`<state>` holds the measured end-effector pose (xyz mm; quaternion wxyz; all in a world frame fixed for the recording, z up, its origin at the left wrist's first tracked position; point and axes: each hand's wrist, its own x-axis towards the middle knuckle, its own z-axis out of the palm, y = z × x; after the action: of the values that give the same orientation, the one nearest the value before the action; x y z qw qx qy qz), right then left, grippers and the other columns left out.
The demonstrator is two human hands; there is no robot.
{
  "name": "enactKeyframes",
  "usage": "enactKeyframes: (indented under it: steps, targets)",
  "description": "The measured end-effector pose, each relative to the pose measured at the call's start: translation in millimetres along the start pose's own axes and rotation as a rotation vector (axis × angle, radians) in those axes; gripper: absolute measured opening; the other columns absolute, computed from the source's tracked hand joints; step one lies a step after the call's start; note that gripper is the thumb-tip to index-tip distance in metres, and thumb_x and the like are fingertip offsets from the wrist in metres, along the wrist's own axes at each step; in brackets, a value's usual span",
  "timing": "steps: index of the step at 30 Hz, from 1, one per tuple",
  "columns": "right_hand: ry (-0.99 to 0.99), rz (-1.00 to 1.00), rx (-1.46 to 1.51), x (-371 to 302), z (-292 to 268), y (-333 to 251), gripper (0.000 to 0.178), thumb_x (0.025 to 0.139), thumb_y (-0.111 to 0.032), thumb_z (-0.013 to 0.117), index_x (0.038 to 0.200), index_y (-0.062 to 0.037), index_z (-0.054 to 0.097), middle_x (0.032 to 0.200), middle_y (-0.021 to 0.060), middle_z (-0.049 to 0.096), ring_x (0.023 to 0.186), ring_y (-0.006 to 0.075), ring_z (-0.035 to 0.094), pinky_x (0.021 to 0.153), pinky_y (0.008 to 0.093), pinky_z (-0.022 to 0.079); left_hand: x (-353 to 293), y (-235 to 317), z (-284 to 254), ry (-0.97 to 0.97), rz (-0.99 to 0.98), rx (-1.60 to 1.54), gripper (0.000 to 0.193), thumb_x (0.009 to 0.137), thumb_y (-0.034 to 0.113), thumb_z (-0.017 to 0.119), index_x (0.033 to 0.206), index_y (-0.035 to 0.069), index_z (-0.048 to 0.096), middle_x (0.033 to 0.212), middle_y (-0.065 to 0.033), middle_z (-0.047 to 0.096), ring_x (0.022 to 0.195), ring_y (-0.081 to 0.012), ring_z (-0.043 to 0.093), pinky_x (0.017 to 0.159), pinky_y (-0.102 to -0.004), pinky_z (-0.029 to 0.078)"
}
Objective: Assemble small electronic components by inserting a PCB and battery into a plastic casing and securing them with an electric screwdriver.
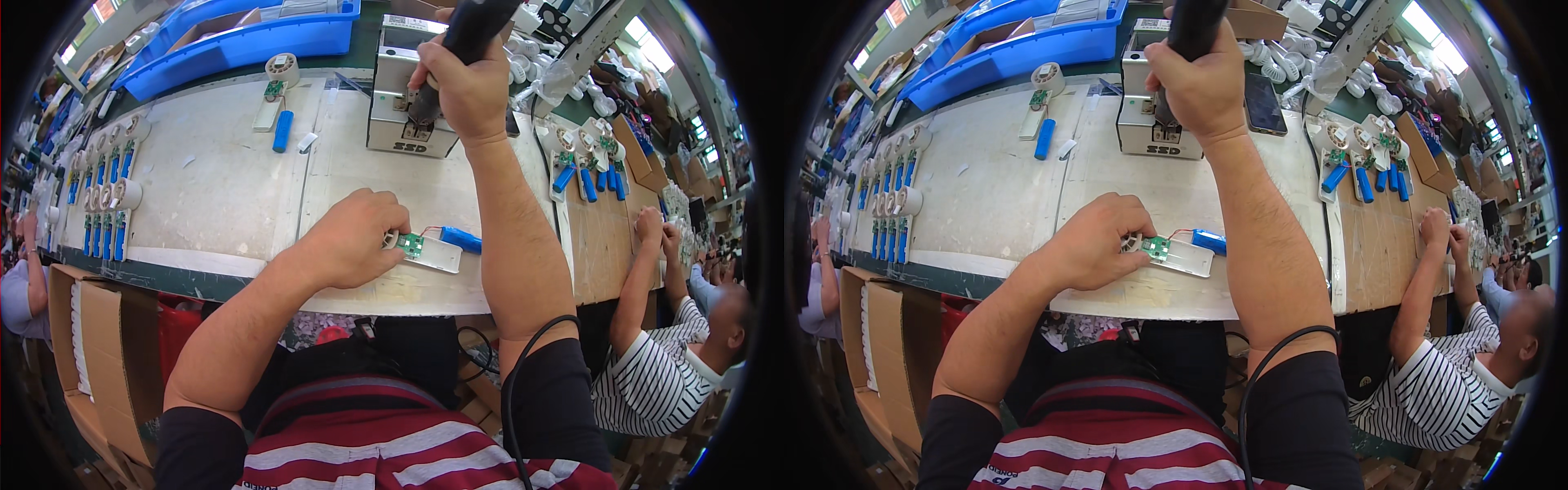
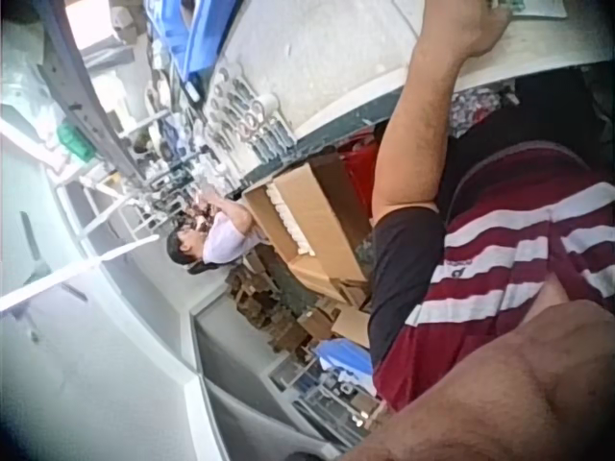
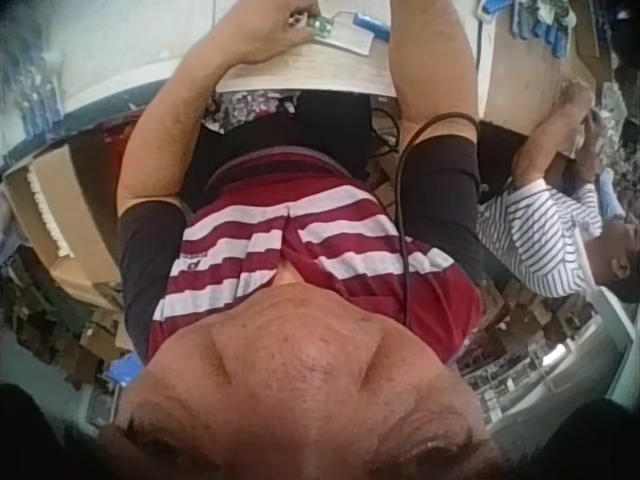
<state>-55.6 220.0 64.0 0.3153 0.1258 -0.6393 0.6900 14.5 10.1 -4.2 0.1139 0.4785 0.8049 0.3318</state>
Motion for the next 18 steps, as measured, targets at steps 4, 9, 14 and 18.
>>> enactKeyframes:
  steps: [4,9,14,18]
  targets:
    - [-0.032,0.016,-0.101,-7.3,5.0,4.5,0.032,0.088,-0.006,0.075,0.116,-0.0017,0.059,0.089,0.0067,0.071,0.064,0.0148,0.069,0.061,0.0299,0.059,-1.3,0.3,0.6,-0.002,-0.017,-0.005,0.024,0.082,0.014,0.081,0.102,0.007,0.071,0.103,-0.0120,0.068,0.100,-0.0347,0.062,0.092,-0.0441,0.052]
    - [0.045,-0.226,-0.141,-14.5,0.5,14.5,0.039,0.089,-0.006,0.076,0.125,-0.0002,0.061,0.087,0.0070,0.071,0.064,0.0178,0.070,0.063,0.0320,0.060,0.9,1.0,0.0,-0.001,-0.005,-0.001,0.024,0.082,0.014,0.081,0.102,0.007,0.071,0.103,-0.0116,0.067,0.099,-0.0346,0.062,0.092,-0.0441,0.052]
    - [0.171,-0.075,-0.048,-8.1,15.5,-25.0,0.040,0.092,0.002,0.068,0.130,0.0013,0.057,0.085,0.0055,0.067,0.059,0.0141,0.066,0.054,0.0278,0.053,-0.9,-0.9,-0.2,0.017,0.008,-0.013,0.022,0.082,0.014,0.081,0.100,0.007,0.071,0.101,-0.0114,0.067,0.097,-0.0344,0.061,0.090,-0.0441,0.052]
    - [0.169,-0.070,-0.040,-6.7,11.8,-17.0,0.040,0.092,0.002,0.068,0.130,0.0017,0.057,0.082,0.0062,0.066,0.059,0.0145,0.065,0.054,0.0277,0.053,-0.4,-2.3,2.4,0.021,0.003,-0.014,0.022,0.082,0.014,0.081,0.100,0.007,0.071,0.100,-0.0112,0.067,0.096,-0.0344,0.061,0.089,-0.0440,0.052]
